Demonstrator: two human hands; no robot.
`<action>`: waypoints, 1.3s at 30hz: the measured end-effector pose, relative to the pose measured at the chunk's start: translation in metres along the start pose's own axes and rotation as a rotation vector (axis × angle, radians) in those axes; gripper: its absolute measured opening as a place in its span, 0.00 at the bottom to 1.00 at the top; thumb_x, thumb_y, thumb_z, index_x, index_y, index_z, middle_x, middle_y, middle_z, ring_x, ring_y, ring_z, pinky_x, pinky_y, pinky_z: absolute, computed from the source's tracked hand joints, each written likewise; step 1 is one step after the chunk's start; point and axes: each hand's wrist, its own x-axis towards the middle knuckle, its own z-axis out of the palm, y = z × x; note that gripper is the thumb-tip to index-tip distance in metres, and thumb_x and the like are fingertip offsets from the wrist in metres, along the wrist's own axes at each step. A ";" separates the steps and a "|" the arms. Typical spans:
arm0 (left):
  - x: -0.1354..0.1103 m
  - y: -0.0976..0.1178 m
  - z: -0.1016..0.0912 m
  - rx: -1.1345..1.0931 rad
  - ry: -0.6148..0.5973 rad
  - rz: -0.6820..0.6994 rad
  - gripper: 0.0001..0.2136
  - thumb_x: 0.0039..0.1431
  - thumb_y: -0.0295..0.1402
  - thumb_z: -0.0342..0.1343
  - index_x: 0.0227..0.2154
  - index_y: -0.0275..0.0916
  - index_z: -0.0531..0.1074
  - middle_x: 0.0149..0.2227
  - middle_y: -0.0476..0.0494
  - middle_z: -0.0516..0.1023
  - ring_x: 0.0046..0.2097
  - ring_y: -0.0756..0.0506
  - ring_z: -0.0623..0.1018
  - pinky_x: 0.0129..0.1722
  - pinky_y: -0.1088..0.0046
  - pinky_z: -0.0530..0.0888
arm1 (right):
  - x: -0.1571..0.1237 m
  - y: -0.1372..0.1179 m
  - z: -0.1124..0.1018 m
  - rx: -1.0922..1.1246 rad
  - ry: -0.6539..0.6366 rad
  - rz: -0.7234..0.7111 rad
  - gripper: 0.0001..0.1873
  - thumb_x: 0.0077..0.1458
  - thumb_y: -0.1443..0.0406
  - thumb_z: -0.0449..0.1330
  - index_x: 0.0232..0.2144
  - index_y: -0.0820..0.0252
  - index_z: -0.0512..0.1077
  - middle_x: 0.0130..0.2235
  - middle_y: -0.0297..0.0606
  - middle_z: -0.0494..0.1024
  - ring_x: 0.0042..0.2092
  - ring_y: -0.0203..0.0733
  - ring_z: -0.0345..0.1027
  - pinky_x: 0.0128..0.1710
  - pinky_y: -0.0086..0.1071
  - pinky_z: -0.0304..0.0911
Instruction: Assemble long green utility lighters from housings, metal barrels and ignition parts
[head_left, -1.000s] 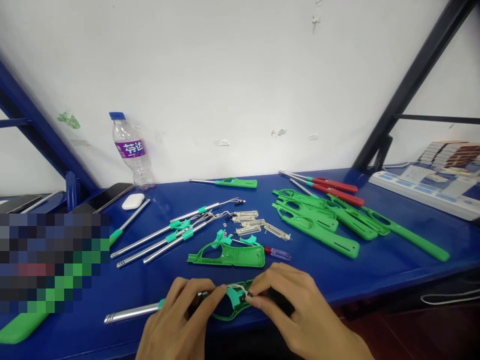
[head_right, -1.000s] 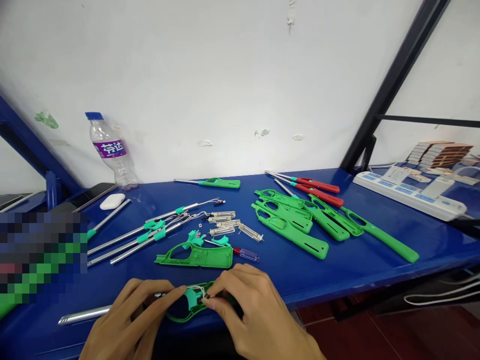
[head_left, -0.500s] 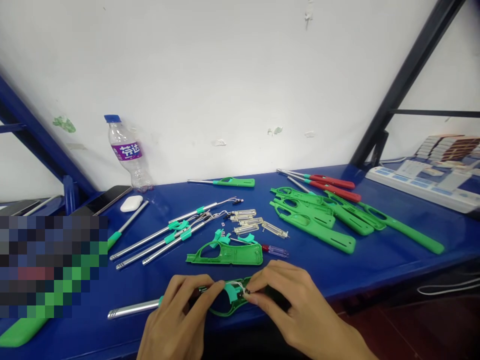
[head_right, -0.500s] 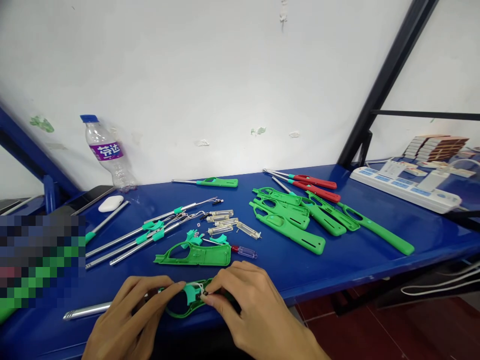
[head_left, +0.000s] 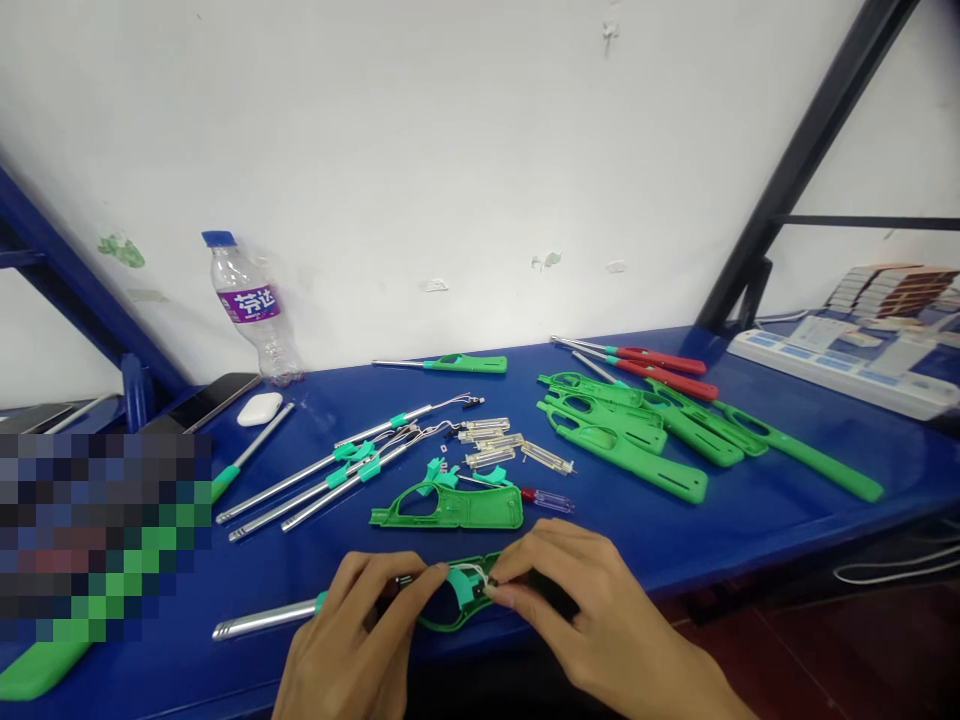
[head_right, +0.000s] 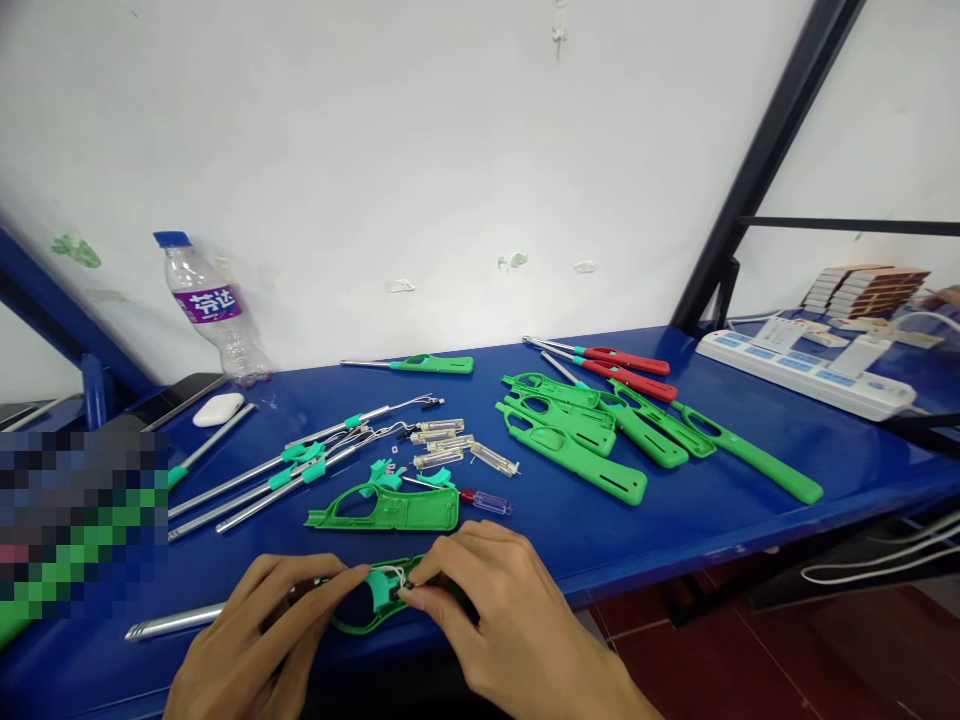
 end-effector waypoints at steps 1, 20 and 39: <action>-0.001 0.000 0.001 0.005 0.002 0.004 0.20 0.73 0.17 0.47 0.56 0.43 0.76 0.47 0.44 0.78 0.45 0.48 0.76 0.39 0.80 0.77 | 0.000 0.000 0.000 0.001 0.004 -0.004 0.05 0.71 0.68 0.64 0.40 0.52 0.75 0.38 0.26 0.83 0.40 0.37 0.75 0.46 0.31 0.64; 0.001 -0.002 0.003 -0.016 -0.023 -0.024 0.25 0.68 0.14 0.44 0.55 0.47 0.75 0.46 0.45 0.77 0.44 0.48 0.78 0.34 0.81 0.77 | -0.001 0.003 0.001 0.001 0.030 -0.033 0.05 0.70 0.68 0.65 0.41 0.52 0.75 0.38 0.26 0.84 0.40 0.37 0.76 0.44 0.30 0.65; 0.006 -0.001 -0.004 -0.097 -0.063 -0.023 0.18 0.75 0.22 0.49 0.58 0.46 0.76 0.46 0.47 0.81 0.46 0.47 0.79 0.39 0.78 0.80 | -0.001 0.004 0.002 -0.034 0.028 -0.057 0.04 0.70 0.68 0.65 0.41 0.53 0.75 0.39 0.28 0.85 0.41 0.39 0.76 0.46 0.32 0.65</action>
